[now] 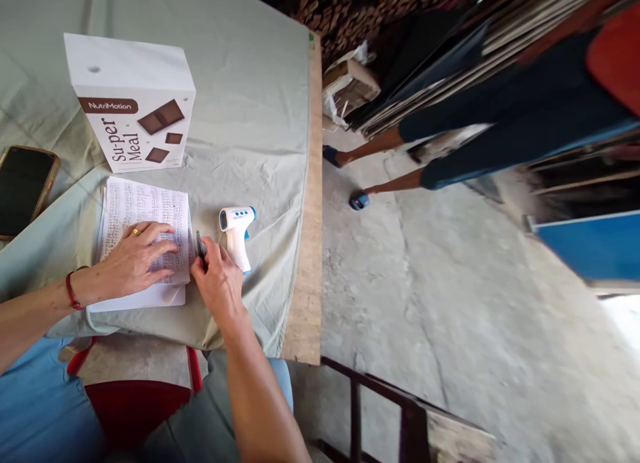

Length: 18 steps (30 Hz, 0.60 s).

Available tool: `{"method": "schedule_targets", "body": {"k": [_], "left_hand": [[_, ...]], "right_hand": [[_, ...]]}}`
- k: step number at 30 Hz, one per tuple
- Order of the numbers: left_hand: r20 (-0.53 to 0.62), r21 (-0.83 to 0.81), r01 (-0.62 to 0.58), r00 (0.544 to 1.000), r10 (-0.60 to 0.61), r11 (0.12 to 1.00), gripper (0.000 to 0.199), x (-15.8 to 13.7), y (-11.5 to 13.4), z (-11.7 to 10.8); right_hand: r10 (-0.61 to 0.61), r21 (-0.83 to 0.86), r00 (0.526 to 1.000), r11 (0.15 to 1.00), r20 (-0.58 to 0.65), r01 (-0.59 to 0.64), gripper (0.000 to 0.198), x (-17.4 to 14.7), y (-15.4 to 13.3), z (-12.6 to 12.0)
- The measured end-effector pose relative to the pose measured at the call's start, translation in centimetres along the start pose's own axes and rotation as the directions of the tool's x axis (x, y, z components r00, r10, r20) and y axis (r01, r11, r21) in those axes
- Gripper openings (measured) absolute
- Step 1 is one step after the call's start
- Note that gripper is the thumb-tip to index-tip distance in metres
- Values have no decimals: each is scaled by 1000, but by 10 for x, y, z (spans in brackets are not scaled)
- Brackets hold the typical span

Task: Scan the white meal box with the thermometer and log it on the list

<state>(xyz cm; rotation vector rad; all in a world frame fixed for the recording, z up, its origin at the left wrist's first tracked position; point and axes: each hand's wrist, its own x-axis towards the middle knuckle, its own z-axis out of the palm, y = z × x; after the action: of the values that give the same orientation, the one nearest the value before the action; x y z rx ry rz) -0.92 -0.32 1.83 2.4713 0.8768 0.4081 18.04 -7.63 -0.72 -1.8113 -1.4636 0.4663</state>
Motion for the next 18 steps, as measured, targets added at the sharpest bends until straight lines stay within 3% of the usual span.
{"method": "schedule_targets", "body": {"k": [4,9,11,15,18], "left_hand": [[43,87,-55,998,52,995,35,0,-4,6],[79,117,-78,995,69,990,41,3,-8,3],[84,112,-78,994,68,991,40,3,-8,2],[84,97,-68,995,60,993,37,4,-6,2],[84,129,-44,996,33,991,41,4,-4,4]], "right_hand": [[-44,292,999,956,2,41,27,3,2,-19],[-63,622,997,779,-51,81,31,-11,0,-17],[-10,653,999,757,-35,30,27,-21,1,-9],[93,632,992,765,82,-124,44,-37,7,1],[146,598,988,788,48,-146,32,-42,7,4]]}}
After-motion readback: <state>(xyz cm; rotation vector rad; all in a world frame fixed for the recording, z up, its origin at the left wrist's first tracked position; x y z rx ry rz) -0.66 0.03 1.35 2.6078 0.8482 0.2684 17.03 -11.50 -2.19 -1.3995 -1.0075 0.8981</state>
